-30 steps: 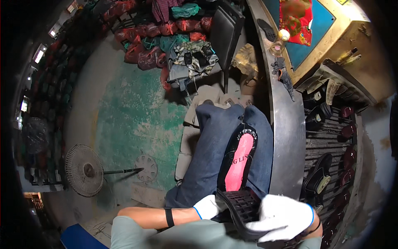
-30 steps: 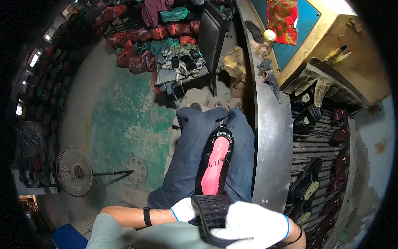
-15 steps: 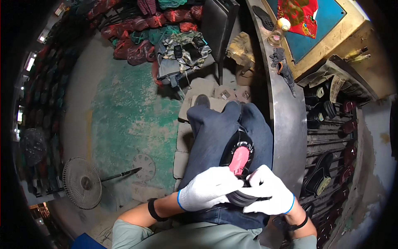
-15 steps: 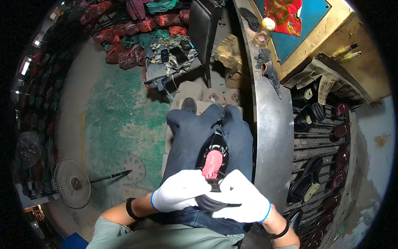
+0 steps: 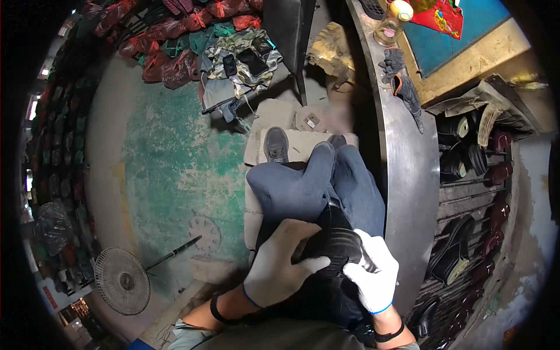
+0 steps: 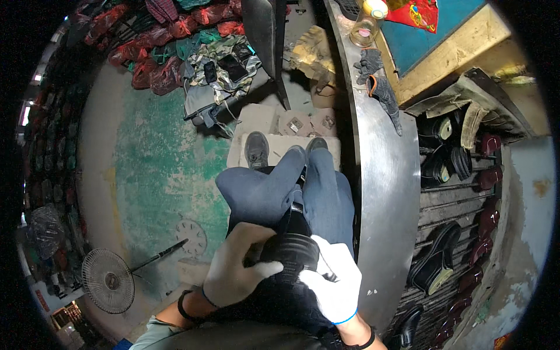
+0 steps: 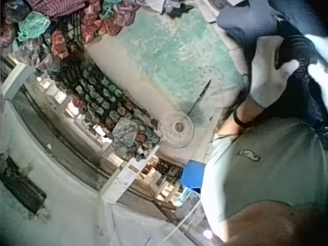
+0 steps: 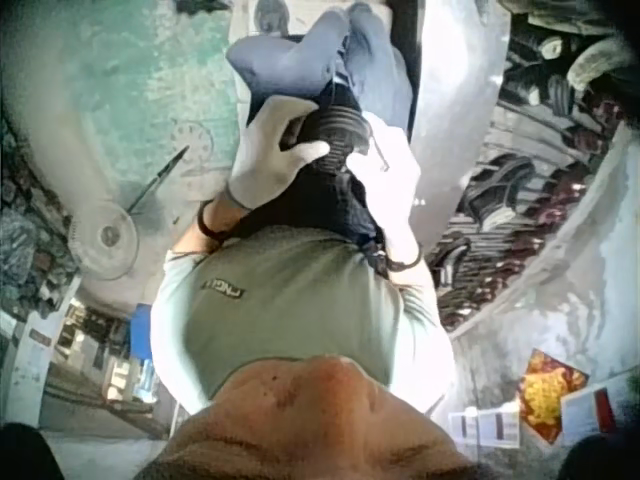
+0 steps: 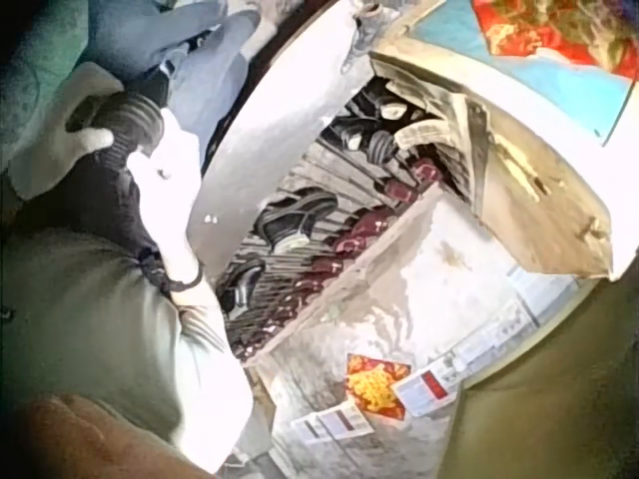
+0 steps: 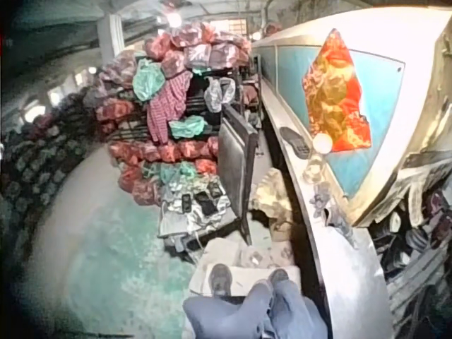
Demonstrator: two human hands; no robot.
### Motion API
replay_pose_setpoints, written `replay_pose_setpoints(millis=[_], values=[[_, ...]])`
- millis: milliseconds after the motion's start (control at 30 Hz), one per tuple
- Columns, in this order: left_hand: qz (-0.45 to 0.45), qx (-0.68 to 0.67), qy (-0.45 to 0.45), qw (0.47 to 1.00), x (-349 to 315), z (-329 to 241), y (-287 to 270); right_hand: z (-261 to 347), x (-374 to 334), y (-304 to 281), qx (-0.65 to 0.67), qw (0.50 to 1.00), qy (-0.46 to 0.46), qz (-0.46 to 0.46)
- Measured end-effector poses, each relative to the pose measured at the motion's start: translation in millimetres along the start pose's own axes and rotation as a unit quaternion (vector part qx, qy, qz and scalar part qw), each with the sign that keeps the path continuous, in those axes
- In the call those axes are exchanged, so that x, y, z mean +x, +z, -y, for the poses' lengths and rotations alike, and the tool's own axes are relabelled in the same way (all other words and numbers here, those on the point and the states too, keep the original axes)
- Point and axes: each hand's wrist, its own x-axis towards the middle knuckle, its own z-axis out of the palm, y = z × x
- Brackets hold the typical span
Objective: The person repeatedly brushes and wipes a black leather shoe with a brush and cloth, rotating it to cover different surfaces. The shoe is handled one at a time and placed back on a nearby rack after each cycle.
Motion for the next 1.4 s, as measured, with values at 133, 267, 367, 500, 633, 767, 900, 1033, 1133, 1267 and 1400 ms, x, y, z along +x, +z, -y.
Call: replay_pose_setpoints(millis=[133,267,367,500,633,767,900,1033,1133,1267,1400], values=[[-0.002,0.082,-0.037,0.996,20.6,-5.4,-13.7,24.8,13.9,-16.3,-0.218,0.973,0.068,0.021],[-0.016,0.126,0.12,0.985,1.6,4.3,-2.6,8.7,-1.6,-10.0,-0.266,0.954,-0.134,0.023],[-0.068,0.178,0.133,0.973,-25.5,-9.6,12.5,4.7,-20.7,6.5,-0.282,0.933,-0.224,-0.013],[-0.124,0.154,0.118,0.973,-60.0,-45.6,15.9,23.7,-49.1,16.4,-0.304,0.896,-0.315,-0.067],[-0.235,0.106,0.293,0.921,-114.8,-40.3,18.2,49.2,-88.6,21.0,-0.26,0.862,-0.419,-0.116],[-0.199,0.069,0.222,0.952,-137.0,-39.5,35.1,33.5,-119.3,19.7,-0.098,0.935,-0.336,-0.051],[-0.133,0.079,0.168,0.973,-148.1,-17.1,63.3,-1.8,-114.0,6.8,0.479,0.874,-0.019,0.077],[0.034,0.333,0.312,0.889,-150.5,18.8,69.5,-44.0,-87.7,-24.3,0.476,0.846,0.233,0.054],[0.119,0.257,0.314,0.906,-149.4,34.6,58.9,-91.7,-81.4,-36.3,0.538,0.806,0.216,0.119],[-0.047,0.024,0.246,0.968,-135.2,37.6,39.1,-96.3,-82.3,-31.8,0.589,0.775,0.167,0.158],[-0.04,-0.525,0.071,0.847,-61.8,36.8,51.5,-83.4,-91.4,-34.6,0.491,0.845,0.119,0.173]])
